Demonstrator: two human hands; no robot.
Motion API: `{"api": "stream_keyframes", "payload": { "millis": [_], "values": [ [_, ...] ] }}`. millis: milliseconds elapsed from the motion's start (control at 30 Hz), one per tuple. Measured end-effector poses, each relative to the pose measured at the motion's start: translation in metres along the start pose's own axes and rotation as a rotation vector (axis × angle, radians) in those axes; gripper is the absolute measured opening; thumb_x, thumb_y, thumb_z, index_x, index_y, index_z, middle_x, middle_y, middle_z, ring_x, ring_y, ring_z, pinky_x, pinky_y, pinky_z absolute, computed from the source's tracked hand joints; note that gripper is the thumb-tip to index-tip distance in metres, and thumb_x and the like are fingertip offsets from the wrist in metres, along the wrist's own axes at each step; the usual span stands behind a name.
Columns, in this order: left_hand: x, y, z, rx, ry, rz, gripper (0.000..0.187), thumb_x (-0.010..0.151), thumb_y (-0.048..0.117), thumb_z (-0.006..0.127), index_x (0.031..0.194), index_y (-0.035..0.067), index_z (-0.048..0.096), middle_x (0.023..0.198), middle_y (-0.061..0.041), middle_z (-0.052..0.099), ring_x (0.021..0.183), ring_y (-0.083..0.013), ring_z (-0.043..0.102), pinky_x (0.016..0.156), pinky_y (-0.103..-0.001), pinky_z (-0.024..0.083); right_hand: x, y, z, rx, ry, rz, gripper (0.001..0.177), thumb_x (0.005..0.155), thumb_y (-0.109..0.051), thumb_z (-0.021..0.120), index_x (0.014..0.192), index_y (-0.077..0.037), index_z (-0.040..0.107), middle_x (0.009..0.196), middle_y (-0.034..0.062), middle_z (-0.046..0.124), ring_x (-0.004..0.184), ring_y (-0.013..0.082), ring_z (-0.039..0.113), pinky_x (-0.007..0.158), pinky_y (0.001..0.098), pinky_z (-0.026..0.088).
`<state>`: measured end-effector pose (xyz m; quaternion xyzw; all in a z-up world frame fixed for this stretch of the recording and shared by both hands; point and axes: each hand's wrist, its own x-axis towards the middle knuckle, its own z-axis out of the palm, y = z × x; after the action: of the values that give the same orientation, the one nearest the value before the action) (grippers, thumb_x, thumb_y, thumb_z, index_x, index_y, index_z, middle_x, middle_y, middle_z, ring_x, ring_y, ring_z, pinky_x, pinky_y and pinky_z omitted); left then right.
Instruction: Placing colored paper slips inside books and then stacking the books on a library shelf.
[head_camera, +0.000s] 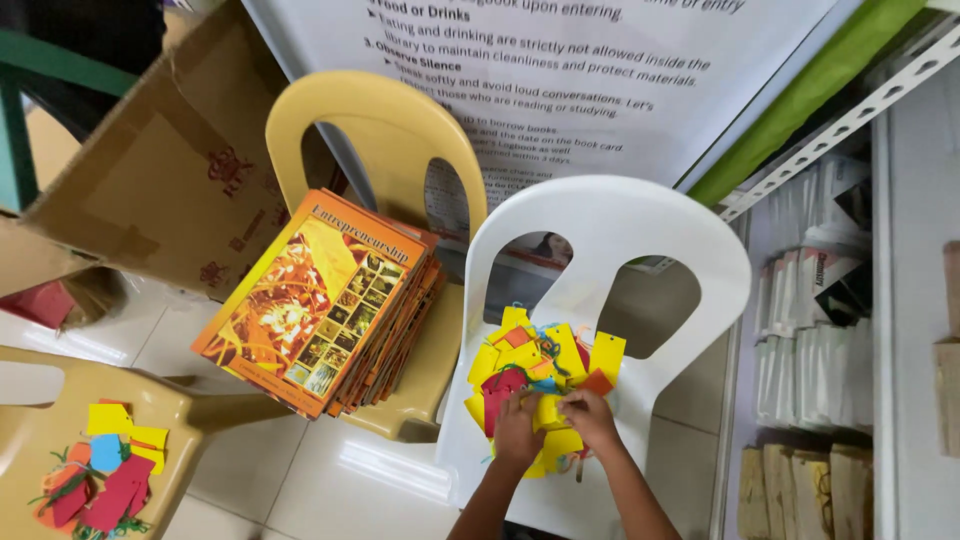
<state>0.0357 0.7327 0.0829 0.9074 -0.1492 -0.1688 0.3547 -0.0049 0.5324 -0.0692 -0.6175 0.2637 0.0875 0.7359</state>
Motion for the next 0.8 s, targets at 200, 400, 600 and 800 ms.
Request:
{"api": "stream_keyframes", "payload": {
  "millis": [200, 400, 600, 800],
  "values": [
    [-0.006, 0.021, 0.006, -0.179, 0.269, 0.157, 0.011, 0.088, 0.011, 0.075, 0.098, 0.008, 0.075, 0.098, -0.014, 0.075, 0.092, -0.0335, 0.070, 0.084, -0.044, 0.056, -0.089, -0.135, 0.019, 0.084, 0.086, 0.116, 0.025, 0.091, -0.016, 0.072, 0.113, -0.004, 0.068, 0.093, 0.0048, 0.072, 0.078, 0.0142, 0.066, 0.071, 0.0275, 0.055],
    [-0.023, 0.077, -0.051, -0.520, 0.149, -0.161, 0.029, 0.091, 0.023, 0.078, 0.087, -0.003, 0.067, 0.075, -0.016, 0.070, 0.065, -0.0268, 0.068, 0.064, -0.038, 0.053, -0.146, -0.213, 0.039, -0.053, 0.250, 0.083, 0.031, 0.094, -0.025, 0.068, 0.121, -0.011, 0.066, 0.106, -0.0025, 0.067, 0.088, 0.0054, 0.064, 0.073, 0.0273, 0.053],
    [-0.041, 0.116, -0.095, -0.630, 0.326, -0.088, 0.023, 0.085, 0.021, 0.079, 0.091, 0.002, 0.069, 0.076, -0.012, 0.071, 0.066, -0.0185, 0.069, 0.063, -0.034, 0.054, -0.114, -0.137, 0.004, -0.125, 0.147, -0.305, 0.029, 0.092, -0.013, 0.081, 0.111, 0.005, 0.067, 0.104, 0.0162, 0.077, 0.090, 0.0166, 0.070, 0.080, 0.0301, 0.056],
    [-0.057, 0.131, -0.129, -0.550, 0.423, -0.154, 0.024, 0.087, 0.022, 0.078, 0.085, 0.001, 0.067, 0.070, -0.013, 0.066, 0.062, -0.0199, 0.064, 0.062, -0.034, 0.052, -0.168, -0.219, 0.032, -0.864, 0.429, -0.746, 0.064, 0.070, -0.014, 0.088, 0.126, 0.005, 0.063, 0.112, 0.0255, 0.066, 0.101, 0.0300, 0.062, 0.090, 0.0392, 0.050]
  ]
}}
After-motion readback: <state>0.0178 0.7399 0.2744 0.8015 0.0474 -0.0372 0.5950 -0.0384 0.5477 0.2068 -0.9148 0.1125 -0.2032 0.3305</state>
